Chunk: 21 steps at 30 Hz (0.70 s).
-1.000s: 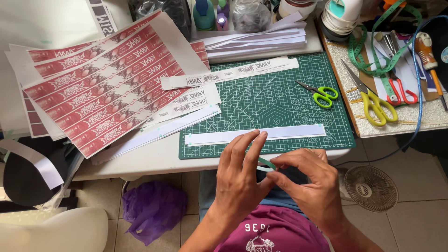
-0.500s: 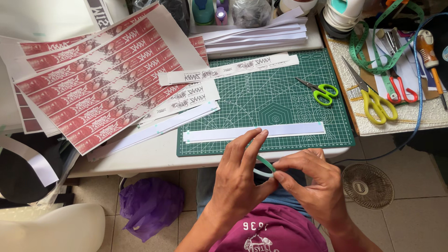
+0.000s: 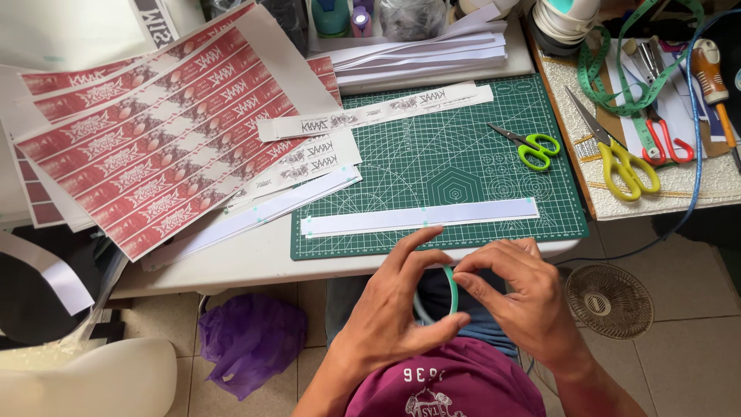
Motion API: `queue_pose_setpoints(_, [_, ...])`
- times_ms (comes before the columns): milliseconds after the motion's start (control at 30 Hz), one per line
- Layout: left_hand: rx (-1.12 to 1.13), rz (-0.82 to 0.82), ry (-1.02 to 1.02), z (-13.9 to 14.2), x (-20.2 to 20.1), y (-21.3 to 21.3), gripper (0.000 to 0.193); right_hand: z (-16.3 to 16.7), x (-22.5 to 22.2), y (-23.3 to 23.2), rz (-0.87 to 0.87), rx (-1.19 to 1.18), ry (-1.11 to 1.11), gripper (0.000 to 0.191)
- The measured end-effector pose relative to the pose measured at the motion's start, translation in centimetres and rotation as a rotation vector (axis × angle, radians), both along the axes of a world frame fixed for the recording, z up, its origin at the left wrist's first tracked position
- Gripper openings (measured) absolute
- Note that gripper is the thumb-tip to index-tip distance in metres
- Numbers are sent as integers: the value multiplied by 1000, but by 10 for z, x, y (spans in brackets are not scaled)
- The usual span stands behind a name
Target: The person cuts small pieces of light green tape and applies them to the ends of long white paper strips on a green cutting mat. They smooth the tape down and repeat the process on multiple strips.
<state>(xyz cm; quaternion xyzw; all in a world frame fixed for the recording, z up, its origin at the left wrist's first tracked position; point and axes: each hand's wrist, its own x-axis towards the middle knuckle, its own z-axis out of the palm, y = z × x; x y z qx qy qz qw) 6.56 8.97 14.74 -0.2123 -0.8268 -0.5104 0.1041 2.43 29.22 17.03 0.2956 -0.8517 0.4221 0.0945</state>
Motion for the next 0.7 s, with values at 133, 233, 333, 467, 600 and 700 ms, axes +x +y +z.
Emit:
queue_pose_setpoints(133, [45,-58,-65,-3,0,-4,75,-1,-3,-3,-2,30,-12,10])
queue_pose_setpoints(233, [63,-105,-136,-5,1,-8,79,-1,-7,-4,7,33,-19,10])
queue_pose_setpoints(333, [74,-103,-187,-8,2,-9,76,-3,-9,-6,5,9,-40,10])
queue_pose_setpoints(467, [138,-79,-349,-13,1,-7,78,-4,-12,-7,21,-44,-48,11])
queue_pose_setpoints(600, [140,-75,-382,-16,0,-7,80,-5,-13,-5,18,-30,-81,10])
queue_pose_setpoints(700, [132,-69,-427,-20,0,-4,81,-8,-12,-1,30,-48,-93,9])
